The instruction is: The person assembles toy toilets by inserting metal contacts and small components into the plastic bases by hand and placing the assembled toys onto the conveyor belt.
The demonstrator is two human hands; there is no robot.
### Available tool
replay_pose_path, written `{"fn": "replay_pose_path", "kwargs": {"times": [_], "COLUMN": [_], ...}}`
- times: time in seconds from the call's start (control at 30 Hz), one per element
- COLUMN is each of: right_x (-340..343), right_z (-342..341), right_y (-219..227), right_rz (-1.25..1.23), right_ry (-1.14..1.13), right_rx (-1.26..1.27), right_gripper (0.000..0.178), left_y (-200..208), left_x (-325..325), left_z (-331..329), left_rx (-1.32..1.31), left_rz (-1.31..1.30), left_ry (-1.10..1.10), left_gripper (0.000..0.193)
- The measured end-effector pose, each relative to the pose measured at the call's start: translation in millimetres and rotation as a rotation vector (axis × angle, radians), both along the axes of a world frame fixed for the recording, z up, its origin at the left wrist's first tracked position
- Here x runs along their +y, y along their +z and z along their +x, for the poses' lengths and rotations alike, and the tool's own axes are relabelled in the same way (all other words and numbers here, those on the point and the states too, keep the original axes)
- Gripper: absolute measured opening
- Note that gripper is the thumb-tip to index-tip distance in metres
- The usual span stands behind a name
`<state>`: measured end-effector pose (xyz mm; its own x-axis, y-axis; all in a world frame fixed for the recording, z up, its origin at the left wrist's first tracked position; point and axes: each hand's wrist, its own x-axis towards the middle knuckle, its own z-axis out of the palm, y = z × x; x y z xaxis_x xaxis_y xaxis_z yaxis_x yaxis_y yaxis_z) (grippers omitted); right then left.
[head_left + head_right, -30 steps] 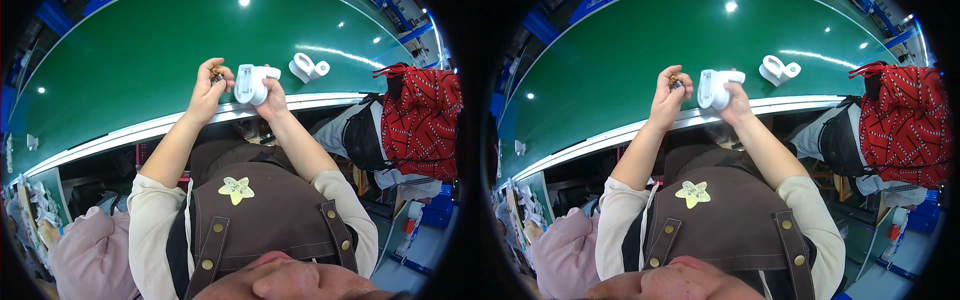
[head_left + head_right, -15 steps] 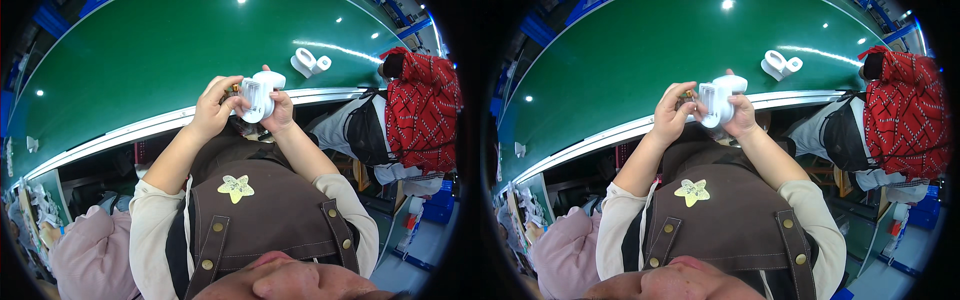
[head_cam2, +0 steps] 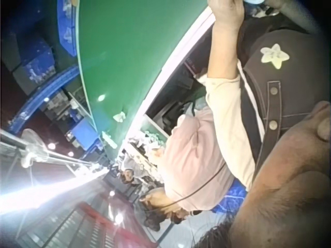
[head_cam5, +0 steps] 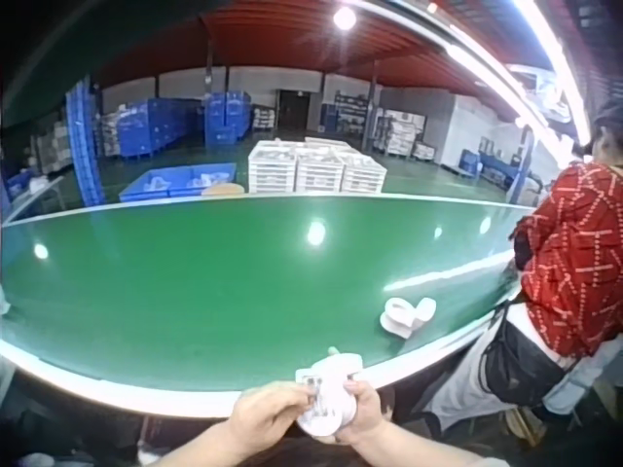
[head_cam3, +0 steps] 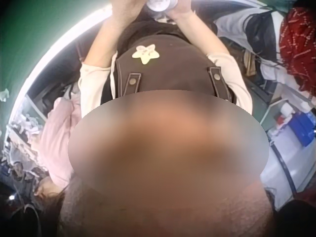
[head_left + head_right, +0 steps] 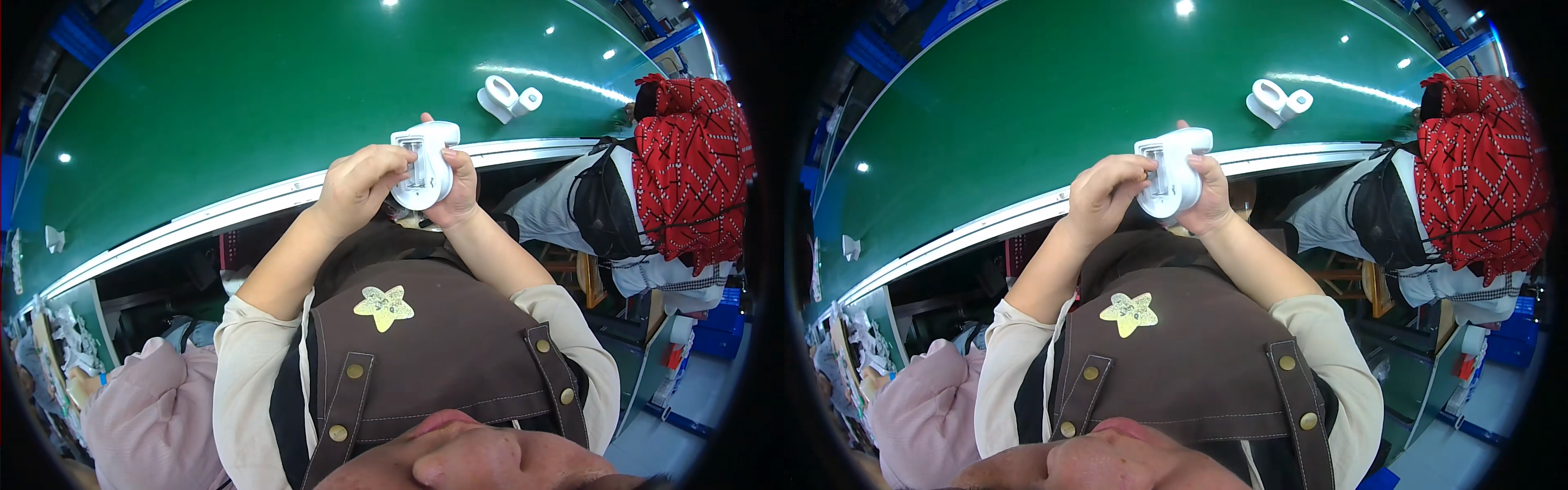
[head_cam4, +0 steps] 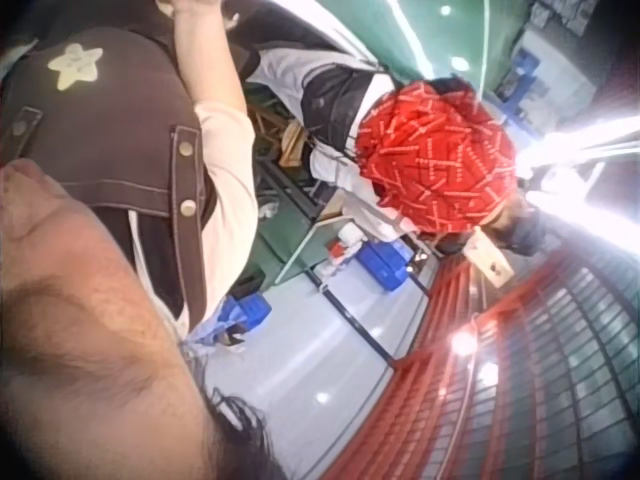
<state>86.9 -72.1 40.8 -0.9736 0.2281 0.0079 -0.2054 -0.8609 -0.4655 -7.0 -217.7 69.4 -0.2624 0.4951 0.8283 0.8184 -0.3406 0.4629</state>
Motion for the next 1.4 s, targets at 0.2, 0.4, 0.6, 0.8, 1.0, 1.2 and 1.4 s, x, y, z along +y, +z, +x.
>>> {"fn": "replay_pose_path", "kwargs": {"times": [0.2,0.4,0.6,0.8,1.0,1.2,1.4], "right_x": [23,56,81,95,97,96,92], "right_z": [-4,-7,-8,-2,2,8,3], "right_y": [0,-1,-2,0,12,5,5], "right_rz": [-0.043,-0.105,-0.158,-0.149,-0.042,0.017,-0.034], "right_ry": [0.032,0.068,0.078,0.080,0.024,-0.004,-0.092], "right_rx": [-0.036,-0.029,-0.029,0.004,-0.007,-0.030,-0.066], "right_gripper": [0.062,0.058,0.057,0.059,0.062,0.064,0.064], "left_y": [8,10,12,1,4,3,-7], "left_x": [17,44,69,86,92,101,84], "left_z": [-12,-9,-9,7,21,13,15], "left_rx": [0.222,0.125,0.205,-0.020,-0.633,-1.360,-0.953], "left_rz": [-0.049,-0.137,-0.200,-0.229,-0.320,-0.343,-0.099], "left_ry": [-0.025,0.008,-0.027,-0.038,0.060,-0.293,-0.327], "left_gripper": [0.023,0.028,0.033,0.028,0.062,0.101,0.066]}}
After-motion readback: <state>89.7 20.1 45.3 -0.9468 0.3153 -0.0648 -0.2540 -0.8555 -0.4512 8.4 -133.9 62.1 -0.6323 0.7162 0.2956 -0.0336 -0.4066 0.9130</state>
